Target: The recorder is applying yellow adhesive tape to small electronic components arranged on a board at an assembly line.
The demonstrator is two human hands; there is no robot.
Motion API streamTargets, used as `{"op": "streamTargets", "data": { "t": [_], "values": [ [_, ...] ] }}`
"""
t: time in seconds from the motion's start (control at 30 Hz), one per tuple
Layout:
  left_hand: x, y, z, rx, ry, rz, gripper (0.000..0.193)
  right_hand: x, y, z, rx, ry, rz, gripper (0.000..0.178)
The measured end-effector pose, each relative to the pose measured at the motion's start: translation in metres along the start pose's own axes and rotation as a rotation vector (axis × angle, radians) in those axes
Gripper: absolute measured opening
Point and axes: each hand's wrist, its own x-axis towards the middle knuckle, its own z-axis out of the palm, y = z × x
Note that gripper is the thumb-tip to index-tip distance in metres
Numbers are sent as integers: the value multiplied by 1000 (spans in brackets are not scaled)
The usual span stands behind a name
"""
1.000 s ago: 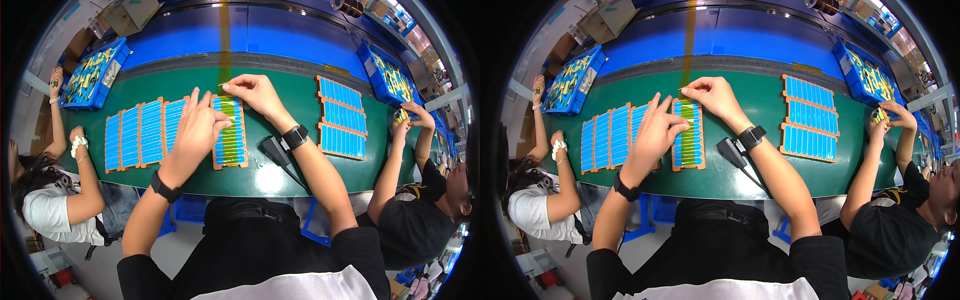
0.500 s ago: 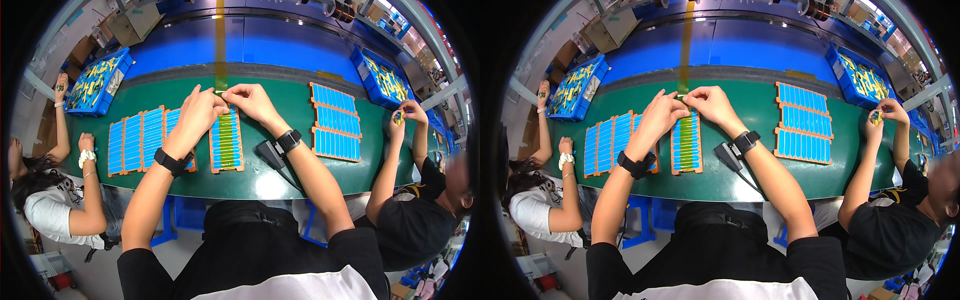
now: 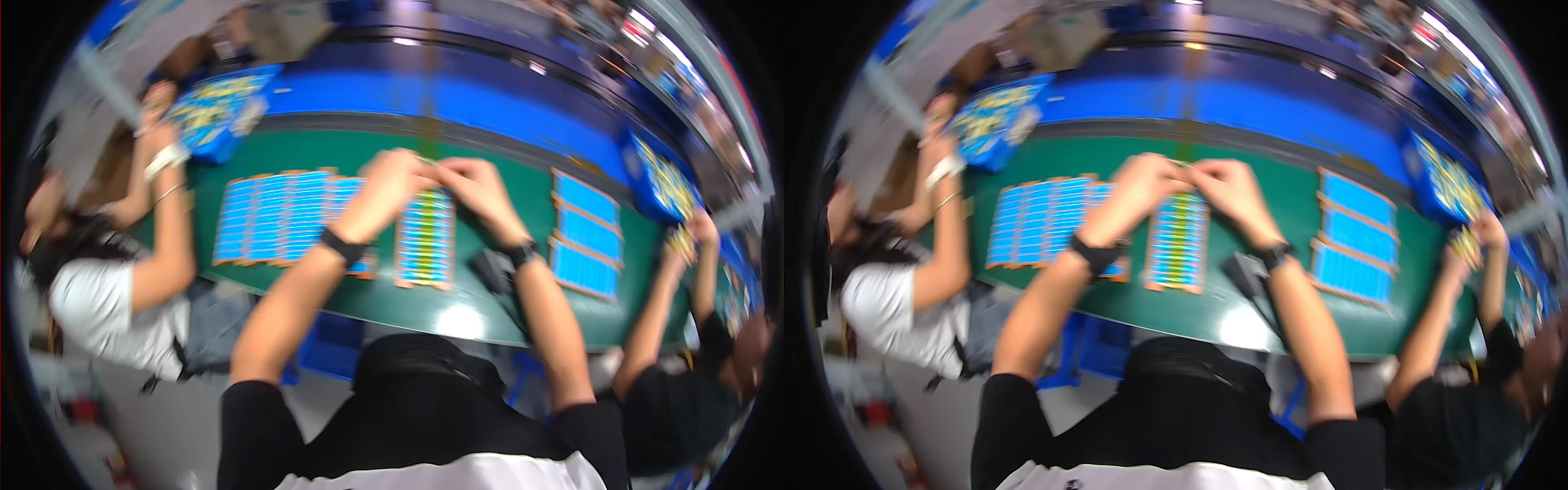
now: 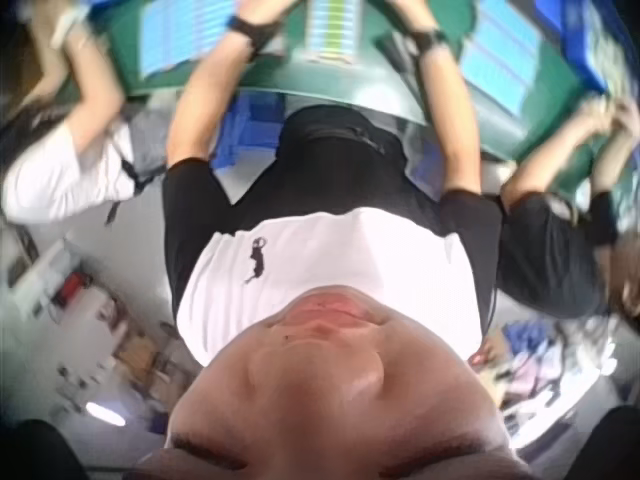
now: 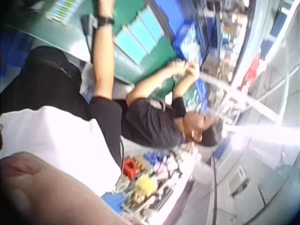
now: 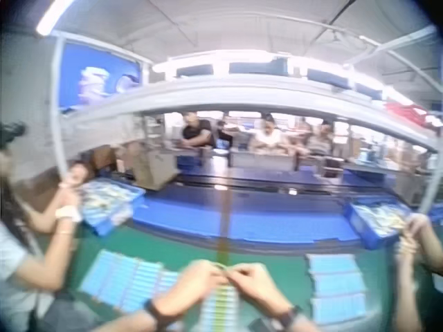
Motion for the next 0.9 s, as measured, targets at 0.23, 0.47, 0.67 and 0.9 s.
{"op": "streamTargets", "data": {
  "t": [0.23,0.47,0.67,0.9],
  "values": [
    [0,30,24,-130,308,-44,45,-11,29,-41,201,71,27,22],
    [-24,44,-6,-1104,-15,-265,43,-28,-25,-17,313,116,-60,23],
    [-42,72,-32,-1125,262,-241,22,-26,-44,-6,77,112,-299,33],
    [-32,51,-57,-1493,1,-496,27,-83,-48,0,-469,-155,-298,61]
  ]
}}
